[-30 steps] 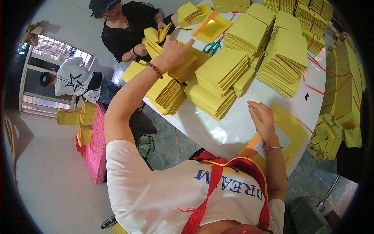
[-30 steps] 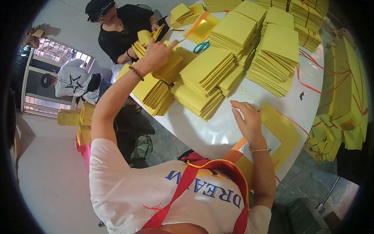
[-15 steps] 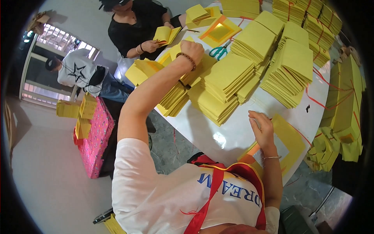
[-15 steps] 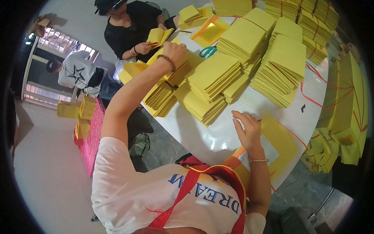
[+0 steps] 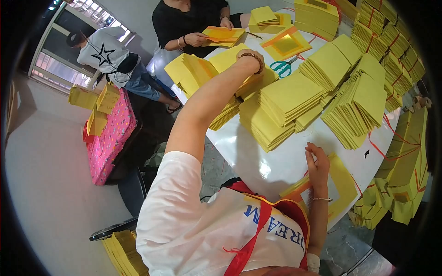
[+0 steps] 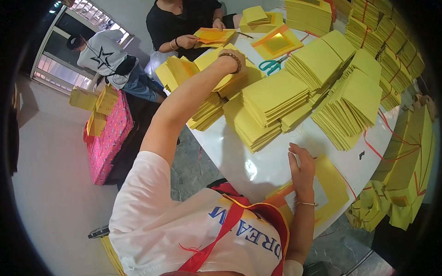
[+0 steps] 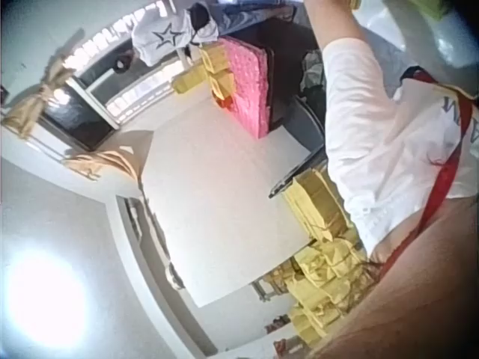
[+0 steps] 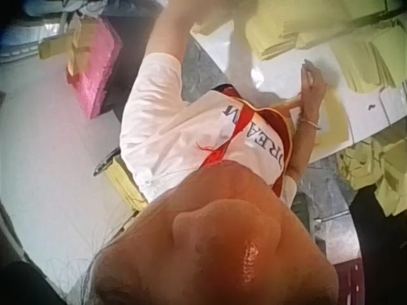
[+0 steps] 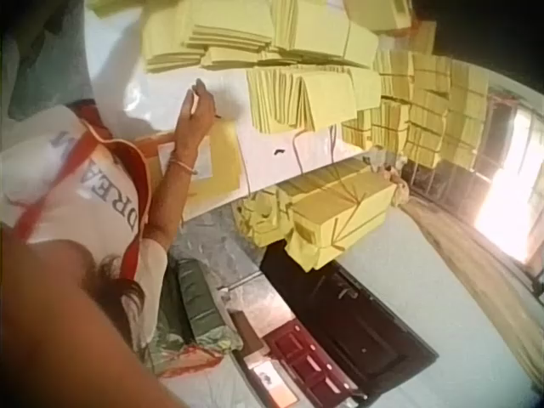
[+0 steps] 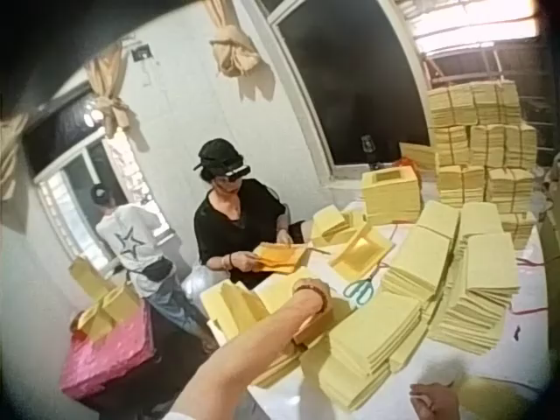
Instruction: Folding and stacking sheets of yellow paper with silver foil centers for packaging.
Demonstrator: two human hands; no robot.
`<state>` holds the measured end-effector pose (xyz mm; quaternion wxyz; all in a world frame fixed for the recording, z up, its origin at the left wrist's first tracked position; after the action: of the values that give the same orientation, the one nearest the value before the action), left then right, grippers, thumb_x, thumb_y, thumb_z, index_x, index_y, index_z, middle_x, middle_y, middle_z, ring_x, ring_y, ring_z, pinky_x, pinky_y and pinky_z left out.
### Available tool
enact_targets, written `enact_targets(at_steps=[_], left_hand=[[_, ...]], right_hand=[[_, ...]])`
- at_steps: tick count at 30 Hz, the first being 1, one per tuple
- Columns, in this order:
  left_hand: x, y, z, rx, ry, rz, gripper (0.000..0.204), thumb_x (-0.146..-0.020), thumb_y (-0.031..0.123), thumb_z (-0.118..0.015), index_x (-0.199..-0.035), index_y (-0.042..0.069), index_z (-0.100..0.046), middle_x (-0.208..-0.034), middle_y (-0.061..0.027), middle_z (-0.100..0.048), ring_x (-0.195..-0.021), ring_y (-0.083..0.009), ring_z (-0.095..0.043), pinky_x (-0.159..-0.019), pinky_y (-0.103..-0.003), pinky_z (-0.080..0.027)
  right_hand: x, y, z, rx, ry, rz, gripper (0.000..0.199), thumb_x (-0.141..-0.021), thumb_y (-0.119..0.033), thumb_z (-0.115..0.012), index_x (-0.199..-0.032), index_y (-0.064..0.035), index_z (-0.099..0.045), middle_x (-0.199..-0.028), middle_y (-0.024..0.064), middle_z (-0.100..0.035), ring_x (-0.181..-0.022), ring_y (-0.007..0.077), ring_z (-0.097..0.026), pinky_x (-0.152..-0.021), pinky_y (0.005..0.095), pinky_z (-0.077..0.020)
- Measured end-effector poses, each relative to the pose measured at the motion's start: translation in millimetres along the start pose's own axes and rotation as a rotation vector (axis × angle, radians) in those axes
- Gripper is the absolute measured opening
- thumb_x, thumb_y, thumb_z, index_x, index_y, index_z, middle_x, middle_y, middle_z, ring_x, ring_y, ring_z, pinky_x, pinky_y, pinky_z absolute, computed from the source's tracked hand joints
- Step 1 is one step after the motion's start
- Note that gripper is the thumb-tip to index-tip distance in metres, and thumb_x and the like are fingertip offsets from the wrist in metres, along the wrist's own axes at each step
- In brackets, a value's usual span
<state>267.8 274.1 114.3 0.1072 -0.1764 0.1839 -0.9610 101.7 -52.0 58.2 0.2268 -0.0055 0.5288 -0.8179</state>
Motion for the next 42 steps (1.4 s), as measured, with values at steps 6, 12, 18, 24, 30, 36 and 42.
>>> enact_targets(at_steps=[6,12,18,24,30,36,42], left_hand=[[6.2,-10.9,1.7,0.120,-0.023,0.000,0.051,-0.080,0.053,-0.048,-0.112,0.015,-0.063,-0.113,-0.0061,-0.061,-0.099,-0.0224,-0.061,-0.074,-0.041,-0.050],[25.8,-29.8,20.9,0.394,0.225,-0.078,0.069,-0.080,0.064,-0.040,-0.122,0.010,-0.053,-0.117,-0.0167,-0.057,-0.109,-0.0302,-0.055,-0.093,-0.041,-0.040],[59.3,-199.6,-29.6,0.497,0.568,0.064,0.057,-0.083,0.052,-0.047,-0.118,0.008,-0.050,-0.111,-0.0235,-0.056,-0.102,-0.0370,-0.055,-0.088,-0.042,-0.043],[112.4,-222.3,-110.1,1.145,0.340,0.617,0.075,-0.080,0.055,-0.049,-0.138,0.014,-0.025,-0.111,-0.0217,-0.056,-0.077,-0.0303,-0.064,-0.062,-0.036,-0.051],[109.0,-250.4,-161.9,1.127,0.467,0.664,0.062,-0.081,0.046,-0.052,-0.129,0.007,-0.042,-0.106,-0.0212,-0.060,-0.086,-0.0293,-0.063,-0.073,-0.035,-0.050],[94.7,-234.0,-159.6,1.097,0.482,0.625,0.060,-0.079,0.042,-0.055,-0.124,0.004,-0.046,-0.118,-0.0240,-0.054,-0.110,-0.0365,-0.052,-0.093,-0.038,-0.041],[89.1,-264.4,-194.6,1.269,0.576,0.686,0.065,-0.080,0.043,-0.055,-0.129,0.004,-0.038,-0.118,-0.0254,-0.053,-0.107,-0.0360,-0.054,-0.089,-0.037,-0.043]], right_hand=[[1.1,2.2,-1.8,-0.002,-0.007,-0.010,0.023,-0.083,-0.001,-0.057,-0.107,-0.0020,-0.059,-0.091,0.0067,-0.063,-0.087,0.0149,-0.059,-0.078,0.0268,-0.0441],[1.4,3.3,-0.8,-0.013,0.020,-0.012,0.022,-0.082,-0.003,-0.058,-0.104,-0.0036,-0.060,-0.090,0.0097,-0.064,-0.087,0.0202,-0.062,-0.078,0.0297,-0.0451],[1.3,-2.3,0.5,-0.048,-0.014,0.001,0.023,-0.085,-0.003,-0.055,-0.108,-0.0025,-0.059,-0.092,0.0056,-0.063,-0.088,0.0140,-0.058,-0.081,0.0267,-0.0425],[2.1,9.5,1.1,-0.046,-0.019,-0.038,0.023,-0.086,-0.005,-0.055,-0.109,-0.0033,-0.059,-0.093,0.0043,-0.063,-0.089,0.0124,-0.057,-0.080,0.0257,-0.0424],[3.0,13.7,-3.4,-0.064,-0.044,-0.107,0.025,-0.087,-0.007,-0.055,-0.111,-0.0038,-0.058,-0.096,0.0044,-0.063,-0.085,0.0106,-0.055,-0.078,0.0240,-0.0428],[3.9,12.9,-1.8,-0.113,-0.032,-0.142,0.025,-0.087,-0.008,-0.055,-0.112,-0.0044,-0.058,-0.096,0.0040,-0.063,-0.085,0.0106,-0.054,-0.079,0.0241,-0.0429],[1.1,9.4,-3.7,-0.083,-0.065,-0.094,0.026,-0.087,-0.008,-0.055,-0.113,-0.0049,-0.058,-0.097,0.0044,-0.063,-0.086,0.0111,-0.054,-0.079,0.0246,-0.0426]])
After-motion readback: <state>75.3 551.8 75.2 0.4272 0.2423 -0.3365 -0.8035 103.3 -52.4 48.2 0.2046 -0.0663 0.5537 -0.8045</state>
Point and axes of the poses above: each hand's wrist, its own x-axis away from the middle knuckle, its own z-axis out of the back of the hand, y = z × x, the point moved 5 cm from there along -x, towards the middle knuckle
